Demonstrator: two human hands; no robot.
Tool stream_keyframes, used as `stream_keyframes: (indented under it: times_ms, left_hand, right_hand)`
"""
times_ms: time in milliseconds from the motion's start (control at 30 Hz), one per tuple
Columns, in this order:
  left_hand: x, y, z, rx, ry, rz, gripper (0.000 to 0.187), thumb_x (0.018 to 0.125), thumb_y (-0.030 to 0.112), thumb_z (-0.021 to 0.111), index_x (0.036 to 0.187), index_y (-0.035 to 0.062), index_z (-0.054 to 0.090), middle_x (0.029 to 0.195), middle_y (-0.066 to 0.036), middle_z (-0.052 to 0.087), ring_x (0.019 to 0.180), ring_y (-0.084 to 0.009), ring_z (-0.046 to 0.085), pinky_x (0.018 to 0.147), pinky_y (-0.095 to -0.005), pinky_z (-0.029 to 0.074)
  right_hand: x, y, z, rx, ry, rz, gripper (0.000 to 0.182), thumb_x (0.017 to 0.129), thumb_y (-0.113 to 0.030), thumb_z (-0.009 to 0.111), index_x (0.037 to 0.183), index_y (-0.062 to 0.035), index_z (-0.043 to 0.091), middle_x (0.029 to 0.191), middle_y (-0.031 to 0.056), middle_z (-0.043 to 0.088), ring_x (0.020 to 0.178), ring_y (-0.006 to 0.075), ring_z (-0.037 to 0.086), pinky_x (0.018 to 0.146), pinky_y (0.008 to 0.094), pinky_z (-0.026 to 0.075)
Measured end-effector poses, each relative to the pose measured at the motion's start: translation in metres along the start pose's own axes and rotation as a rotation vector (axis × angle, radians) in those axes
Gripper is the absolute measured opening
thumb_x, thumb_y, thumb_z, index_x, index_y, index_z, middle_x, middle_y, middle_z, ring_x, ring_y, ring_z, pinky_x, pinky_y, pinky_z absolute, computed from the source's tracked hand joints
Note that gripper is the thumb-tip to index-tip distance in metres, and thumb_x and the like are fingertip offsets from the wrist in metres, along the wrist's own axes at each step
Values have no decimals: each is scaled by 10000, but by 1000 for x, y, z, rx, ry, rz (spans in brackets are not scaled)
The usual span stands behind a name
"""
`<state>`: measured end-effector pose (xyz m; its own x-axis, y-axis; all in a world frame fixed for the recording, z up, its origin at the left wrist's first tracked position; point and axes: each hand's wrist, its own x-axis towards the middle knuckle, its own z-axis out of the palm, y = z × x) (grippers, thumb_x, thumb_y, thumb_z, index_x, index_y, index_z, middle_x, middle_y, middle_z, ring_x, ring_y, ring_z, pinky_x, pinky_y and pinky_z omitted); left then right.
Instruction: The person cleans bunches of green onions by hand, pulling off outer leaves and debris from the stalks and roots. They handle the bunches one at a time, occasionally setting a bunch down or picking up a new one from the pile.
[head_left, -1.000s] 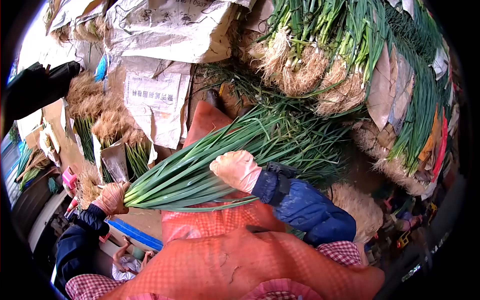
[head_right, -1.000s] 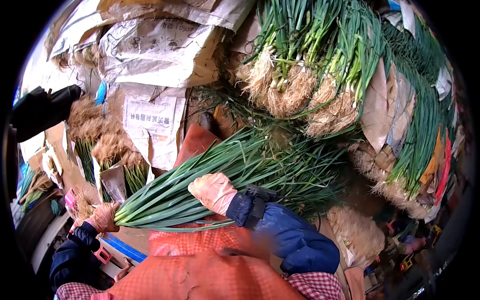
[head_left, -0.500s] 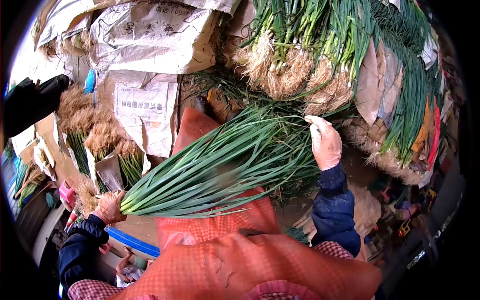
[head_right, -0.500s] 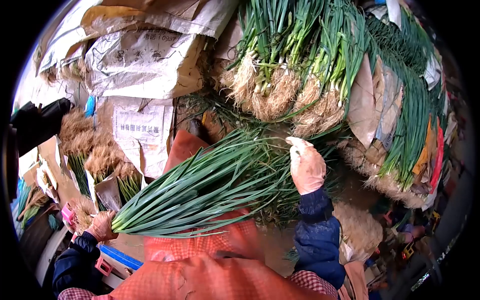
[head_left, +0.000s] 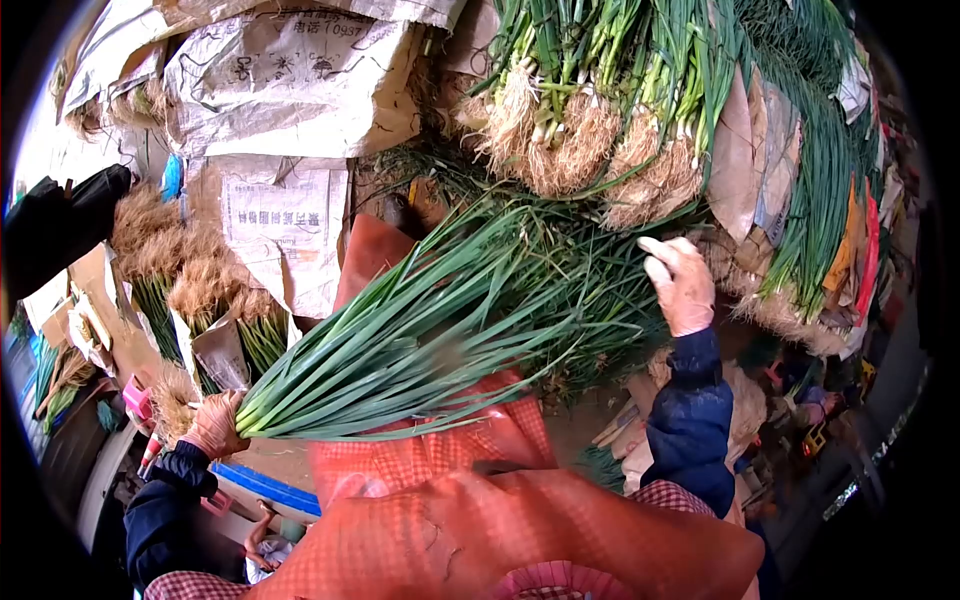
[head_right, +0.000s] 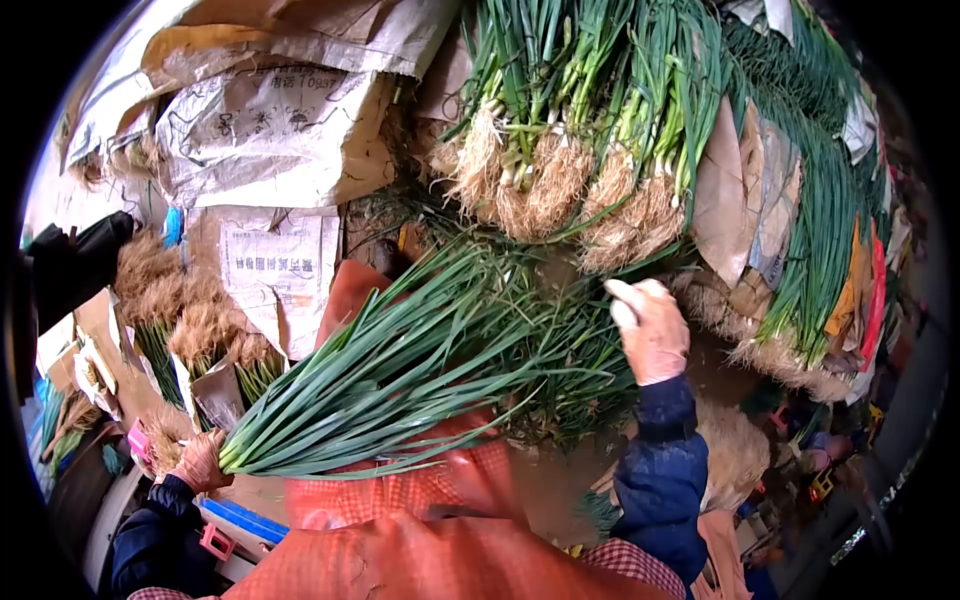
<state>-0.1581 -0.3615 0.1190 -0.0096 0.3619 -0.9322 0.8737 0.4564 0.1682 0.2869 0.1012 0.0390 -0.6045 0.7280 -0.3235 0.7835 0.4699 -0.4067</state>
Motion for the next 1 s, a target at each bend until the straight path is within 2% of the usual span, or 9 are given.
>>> stream_keyframes:
  times_ms: [233,333,467,600,633,700,833,900,1000]
  left_hand:
    - [3,-4,-9,36,5,4,613,507,244,711,1029,22,478,877,-186,530,825,-362,540,735,-434,443]
    - [4,-3,-11,19,2,19,600,513,250,707,1019,24,477,870,-184,527,817,-362,537,725,-436,442]
    - [4,-5,-6,32,18,-1,590,507,228,712,1009,28,473,867,-185,527,818,-365,535,721,-436,440]
    - [5,-4,-6,-9,52,35,570,497,209,716,983,29,478,864,-183,529,821,-368,532,720,-437,440]
    - [6,-3,-8,-6,47,35,566,498,210,716,978,29,479,860,-182,529,819,-368,532,721,-437,439]
    - [5,1,-11,-7,35,25,556,499,211,716,970,30,482,851,-180,531,814,-367,533,721,-439,439]
    - [5,3,-11,23,58,25,543,501,216,715,955,29,483,823,-180,531,798,-367,535,716,-437,438]
    - [4,0,-7,41,53,21,544,504,222,716,955,28,483,820,-179,530,798,-366,533,722,-436,434]
    - [4,-4,0,34,17,5,558,505,234,721,964,29,479,842,-180,524,820,-359,526,741,-441,424]
  right_hand:
    - [33,-58,101,-25,-513,-496,214,763,-142,596,974,-106,602,923,46,575,775,214,568,644,290,470]
    - [27,-45,112,417,-134,-507,146,779,-141,597,910,-77,591,791,34,569,700,178,560,588,284,451]
    - [18,-20,102,1214,-80,499,227,923,-247,457,866,-55,563,709,2,560,475,43,472,392,160,284]
    - [22,-46,57,798,-83,149,252,827,-4,459,1058,-36,554,958,60,612,724,127,580,603,239,466]
    - [32,-57,47,656,-229,-349,323,796,5,480,1099,-78,554,992,79,612,795,192,597,685,288,478]
    - [30,-85,49,506,-210,-521,326,786,-27,511,1094,-114,571,992,88,599,837,260,593,745,330,472]
    - [23,-65,108,239,-358,-642,254,797,-105,552,1040,-135,619,821,44,566,677,195,574,576,289,469]
    - [19,-68,101,812,-507,-166,189,811,-61,539,967,-82,643,717,19,560,562,108,546,491,226,435]
    - [21,-50,94,1346,-209,447,174,843,-61,501,927,-6,643,612,-26,524,450,31,450,397,157,351]
